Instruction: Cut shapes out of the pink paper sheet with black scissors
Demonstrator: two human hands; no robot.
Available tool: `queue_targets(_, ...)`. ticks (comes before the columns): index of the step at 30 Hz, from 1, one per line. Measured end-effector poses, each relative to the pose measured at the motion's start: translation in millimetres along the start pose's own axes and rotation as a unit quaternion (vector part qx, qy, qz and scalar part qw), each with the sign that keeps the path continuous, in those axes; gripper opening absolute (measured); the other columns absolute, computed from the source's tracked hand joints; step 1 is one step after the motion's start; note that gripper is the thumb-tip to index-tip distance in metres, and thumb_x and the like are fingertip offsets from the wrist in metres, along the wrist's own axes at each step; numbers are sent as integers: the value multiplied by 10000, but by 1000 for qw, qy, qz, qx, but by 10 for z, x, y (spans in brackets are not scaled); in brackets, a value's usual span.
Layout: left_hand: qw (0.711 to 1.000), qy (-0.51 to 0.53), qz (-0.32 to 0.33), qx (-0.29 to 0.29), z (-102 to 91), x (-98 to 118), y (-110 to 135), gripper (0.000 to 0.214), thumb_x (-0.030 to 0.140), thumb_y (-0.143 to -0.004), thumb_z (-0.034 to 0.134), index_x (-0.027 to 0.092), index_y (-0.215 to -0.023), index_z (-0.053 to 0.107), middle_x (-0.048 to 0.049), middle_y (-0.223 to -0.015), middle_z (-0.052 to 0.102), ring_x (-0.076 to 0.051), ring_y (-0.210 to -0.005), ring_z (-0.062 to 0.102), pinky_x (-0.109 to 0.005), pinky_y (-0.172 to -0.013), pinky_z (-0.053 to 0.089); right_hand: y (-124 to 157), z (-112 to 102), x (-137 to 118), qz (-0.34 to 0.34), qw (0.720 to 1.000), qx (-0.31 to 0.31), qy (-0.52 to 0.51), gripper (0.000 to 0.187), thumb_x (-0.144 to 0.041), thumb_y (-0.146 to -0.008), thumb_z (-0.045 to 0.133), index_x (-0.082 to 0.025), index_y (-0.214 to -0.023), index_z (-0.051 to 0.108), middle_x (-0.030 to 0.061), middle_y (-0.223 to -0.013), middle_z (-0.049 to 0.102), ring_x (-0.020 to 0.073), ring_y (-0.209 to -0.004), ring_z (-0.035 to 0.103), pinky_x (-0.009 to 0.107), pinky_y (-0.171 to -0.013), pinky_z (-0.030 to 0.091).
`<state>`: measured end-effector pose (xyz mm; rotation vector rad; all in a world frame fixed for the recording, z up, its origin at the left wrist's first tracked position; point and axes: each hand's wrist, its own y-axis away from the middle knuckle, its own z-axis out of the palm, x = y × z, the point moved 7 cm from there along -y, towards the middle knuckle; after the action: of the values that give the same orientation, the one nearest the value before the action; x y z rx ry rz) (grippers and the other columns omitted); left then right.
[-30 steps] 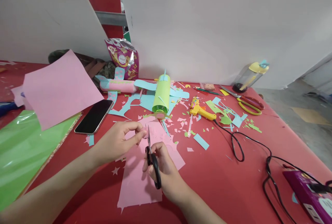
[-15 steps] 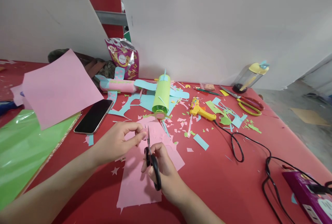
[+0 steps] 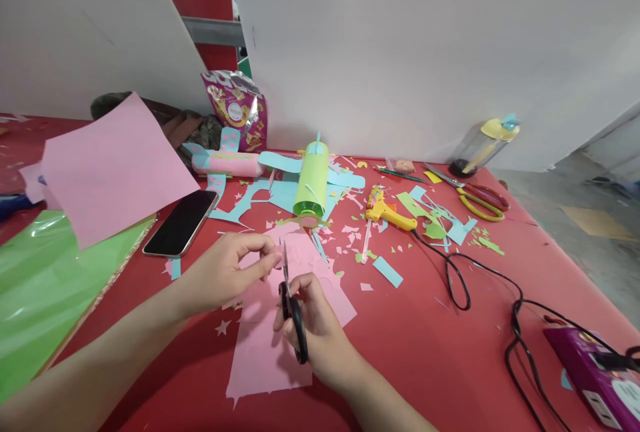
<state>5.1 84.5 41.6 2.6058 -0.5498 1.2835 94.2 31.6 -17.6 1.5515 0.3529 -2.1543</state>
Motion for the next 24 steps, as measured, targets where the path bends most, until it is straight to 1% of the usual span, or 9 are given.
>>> queue_targets(4, 1000, 9, 7, -10, 14, 5, -7, 258, 227, -783, 398, 160, -536, 434, 35, -546, 477, -90, -549, 442, -196, -546, 345, 17, -11, 17, 2, 1000, -6, -2, 372, -554, -708, 483, -241, -829, 322, 7, -738, 430, 128, -603, 377, 243, -498, 307)
queue_targets(8, 1000, 23, 7, -20, 30, -6, -7, 259, 235, -792, 385, 161, -548, 436, 30, -566, 487, -96, -573, 451, -202, -557, 349, 20, -16, -6, -4, 1000, 1, 0, 391, -570, -688, 493, -239, -823, 334, 13, -758, 423, 141, -649, 397, 260, -542, 338)
queue_targets(11, 999, 29, 4, -23, 39, -20, -7, 249, 240, -792, 387, 161, -562, 444, 31, -561, 483, -95, -564, 448, -200, -546, 346, 16, -9, -9, -3, 1000, -1, -6, 391, -568, -689, 495, -239, -818, 328, 6, -741, 421, 134, -630, 394, 254, -527, 333)
queue_targets(15, 999, 34, -3, -22, 44, -36, -11, 236, 239, -788, 392, 160, -571, 443, 35, -552, 475, -90, -552, 444, -197, -540, 347, 14, -8, 21, 2, 1000, -10, -14, 385, -554, -700, 495, -238, -826, 315, 3, -721, 427, 123, -596, 391, 220, -456, 280)
queue_targets(21, 999, 42, -8, -26, 43, -28, -8, 250, 241, -793, 389, 156, -562, 434, 40, -547, 464, -84, -549, 439, -196, -544, 348, 12, 8, 17, 9, 1000, -8, -8, 387, -560, -698, 491, -243, -816, 304, -16, -674, 419, 102, -516, 354, 210, -416, 254)
queue_targets(24, 999, 47, -7, -23, 35, -25, -7, 255, 234, -794, 389, 155, -555, 427, 40, -550, 463, -83, -555, 441, -196, -549, 348, 8, 12, -20, 3, 1000, 5, -4, 391, -566, -688, 498, -245, -793, 302, -24, -668, 390, 102, -517, 335, 216, -423, 259)
